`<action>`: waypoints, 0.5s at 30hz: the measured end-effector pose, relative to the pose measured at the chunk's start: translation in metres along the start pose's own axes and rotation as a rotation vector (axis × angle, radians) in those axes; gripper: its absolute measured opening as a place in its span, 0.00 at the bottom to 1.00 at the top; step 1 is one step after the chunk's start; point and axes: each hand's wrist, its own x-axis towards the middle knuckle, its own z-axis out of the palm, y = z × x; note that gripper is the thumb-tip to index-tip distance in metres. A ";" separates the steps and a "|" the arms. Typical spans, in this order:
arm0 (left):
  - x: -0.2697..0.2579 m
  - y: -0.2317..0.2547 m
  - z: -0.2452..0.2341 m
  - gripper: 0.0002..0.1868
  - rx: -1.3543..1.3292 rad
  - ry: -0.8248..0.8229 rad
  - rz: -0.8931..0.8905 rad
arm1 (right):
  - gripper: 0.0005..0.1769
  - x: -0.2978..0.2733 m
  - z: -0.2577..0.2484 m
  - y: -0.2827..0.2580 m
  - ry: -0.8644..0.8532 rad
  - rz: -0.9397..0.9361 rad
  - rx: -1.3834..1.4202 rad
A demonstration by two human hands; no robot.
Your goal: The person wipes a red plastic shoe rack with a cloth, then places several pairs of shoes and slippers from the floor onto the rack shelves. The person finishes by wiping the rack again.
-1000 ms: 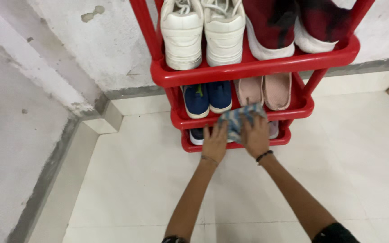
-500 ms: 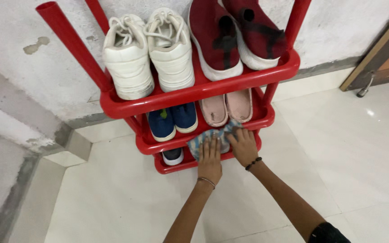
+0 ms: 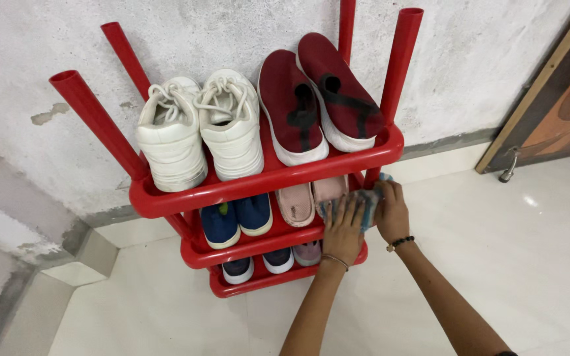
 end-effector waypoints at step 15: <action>0.051 0.025 -0.026 0.37 -0.475 0.255 -0.018 | 0.28 0.065 -0.033 -0.009 0.174 -0.049 0.295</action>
